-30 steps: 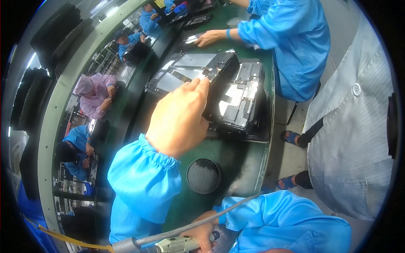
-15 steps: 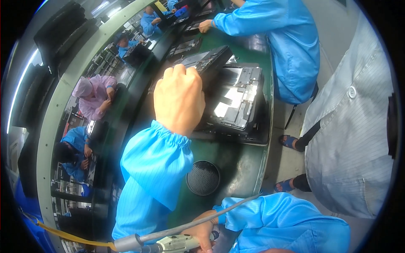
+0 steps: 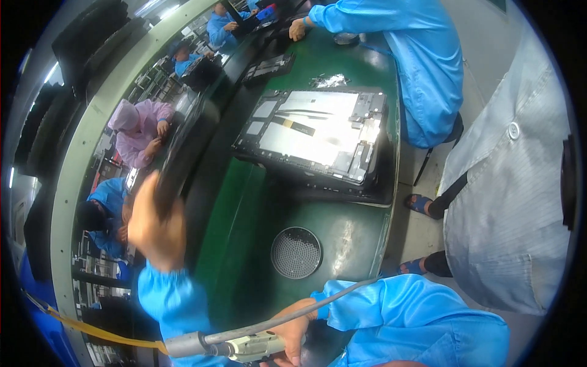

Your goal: The person assembles electronic components by securing them with screws using an electric screwdriver.

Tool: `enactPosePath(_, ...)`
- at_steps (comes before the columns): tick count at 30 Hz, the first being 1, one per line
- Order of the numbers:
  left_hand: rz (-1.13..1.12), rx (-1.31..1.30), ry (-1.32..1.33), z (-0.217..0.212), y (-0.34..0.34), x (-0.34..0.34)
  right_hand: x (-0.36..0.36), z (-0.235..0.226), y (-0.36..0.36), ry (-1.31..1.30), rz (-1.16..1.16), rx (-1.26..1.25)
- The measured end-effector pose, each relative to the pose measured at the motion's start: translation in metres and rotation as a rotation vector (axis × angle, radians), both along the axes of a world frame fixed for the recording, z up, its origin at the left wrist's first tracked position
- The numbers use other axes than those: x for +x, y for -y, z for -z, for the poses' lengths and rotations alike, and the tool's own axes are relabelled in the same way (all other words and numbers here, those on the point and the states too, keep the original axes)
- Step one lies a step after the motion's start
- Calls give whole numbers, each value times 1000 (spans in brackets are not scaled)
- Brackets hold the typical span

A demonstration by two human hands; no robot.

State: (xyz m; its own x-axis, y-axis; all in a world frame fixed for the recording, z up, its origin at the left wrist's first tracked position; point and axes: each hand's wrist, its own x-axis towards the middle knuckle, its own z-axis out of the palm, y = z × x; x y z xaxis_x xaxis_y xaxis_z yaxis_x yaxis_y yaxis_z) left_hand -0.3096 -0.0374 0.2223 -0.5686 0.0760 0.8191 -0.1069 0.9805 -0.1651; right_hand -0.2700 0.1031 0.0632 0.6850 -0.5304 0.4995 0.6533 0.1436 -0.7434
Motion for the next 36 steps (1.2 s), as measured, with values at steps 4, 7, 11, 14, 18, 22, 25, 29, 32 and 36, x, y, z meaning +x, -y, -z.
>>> enactPosePath(4, -85, -16, 52, 37, 9, 82, 5, 10, 4, 67, 170, -7)
enactPosePath(7, -15, 404, 46, 99, 29, 151, -18, -4, -4, 24, 273, 158)
enactPosePath(11, -220, 156, 99, 139, -7, 188, -72, -32, -20, -149, 567, 291)
enactPosePath(14, -175, 203, 294, 158, -38, 220, -94, -20, -28, -108, 1063, 174)
enactPosePath(18, -181, 379, 544, 174, -96, 254, -104, -9, -1, -181, 1570, 54)
enactPosePath(22, -23, 630, 516, 210, -132, 259, -102, 15, 22, -283, 1665, 98)
enactPosePath(25, -40, 670, 543, 220, -142, 256, -102, 16, 27, -354, 1687, 118)
enactPosePath(29, -63, 801, 444, 220, -153, 243, -102, 20, 30, -437, 1720, 108)
enactPosePath(32, -89, 843, 394, 217, -157, 234, -102, 22, 30, -456, 1723, 123)
enactPosePath(36, -81, 837, 401, 215, -157, 230, -102, 21, 29, -456, 1698, 138)
